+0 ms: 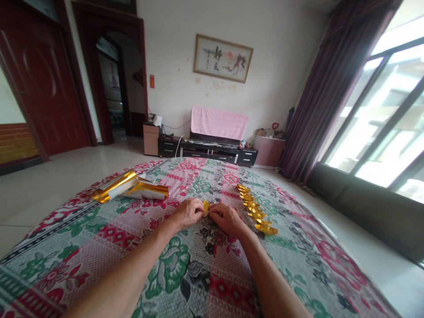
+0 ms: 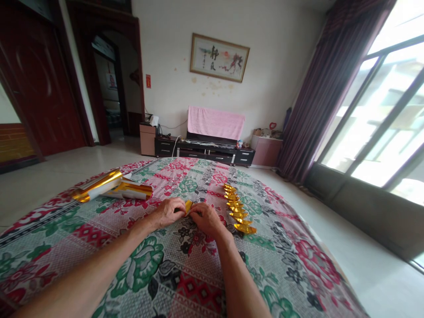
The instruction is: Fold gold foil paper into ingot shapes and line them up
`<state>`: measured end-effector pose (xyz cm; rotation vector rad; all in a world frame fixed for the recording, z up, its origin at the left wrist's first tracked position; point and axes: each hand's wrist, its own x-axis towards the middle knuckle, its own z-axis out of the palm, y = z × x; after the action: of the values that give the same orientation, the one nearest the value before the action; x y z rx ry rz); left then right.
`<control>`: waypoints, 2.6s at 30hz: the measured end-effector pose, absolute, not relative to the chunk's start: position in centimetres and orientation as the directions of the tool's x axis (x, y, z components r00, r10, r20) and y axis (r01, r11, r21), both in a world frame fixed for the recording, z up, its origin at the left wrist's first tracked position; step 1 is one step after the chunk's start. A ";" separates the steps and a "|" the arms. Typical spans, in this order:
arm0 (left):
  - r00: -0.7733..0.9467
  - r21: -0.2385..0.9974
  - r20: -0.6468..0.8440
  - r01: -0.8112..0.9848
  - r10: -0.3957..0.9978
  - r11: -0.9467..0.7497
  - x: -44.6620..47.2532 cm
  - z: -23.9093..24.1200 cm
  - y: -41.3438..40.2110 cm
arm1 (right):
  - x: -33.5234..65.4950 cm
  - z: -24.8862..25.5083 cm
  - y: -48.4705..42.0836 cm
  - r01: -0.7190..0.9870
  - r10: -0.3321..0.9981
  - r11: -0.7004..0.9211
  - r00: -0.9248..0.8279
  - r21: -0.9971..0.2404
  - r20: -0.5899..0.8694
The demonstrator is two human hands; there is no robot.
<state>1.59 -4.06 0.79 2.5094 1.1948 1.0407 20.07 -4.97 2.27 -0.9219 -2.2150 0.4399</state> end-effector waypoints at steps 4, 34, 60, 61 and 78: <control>0.438 0.443 0.500 0.611 0.747 -0.656 1.5 0.8 -4.0 | 19.8 2.0 -4.9 0.520 0.736 0.677 -0.479 -0.521 0.479; 0.470 0.394 0.514 0.613 0.717 -0.685 1.3 0.6 -3.8 | 18.7 1.1 -4.8 0.694 0.796 0.574 -0.349 -0.435 0.495; 0.477 0.423 0.439 0.638 0.761 -0.644 1.5 0.9 -4.0 | 18.8 1.2 -4.7 0.702 0.825 0.541 -0.335 -0.463 0.456; 0.475 0.420 0.443 0.639 0.760 -0.644 1.5 0.9 -4.0 | 18.7 1.3 -4.8 0.701 0.825 0.542 -0.337 -0.464 0.453; 0.621 0.244 0.443 0.611 0.647 -0.753 0.7 1.6 -4.5 | 19.3 1.3 -4.6 0.707 0.852 0.505 -0.317 -0.495 0.416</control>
<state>0.71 -4.48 1.64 2.7652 1.0740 0.7988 19.29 -4.56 1.27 -1.2711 -2.1063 0.2911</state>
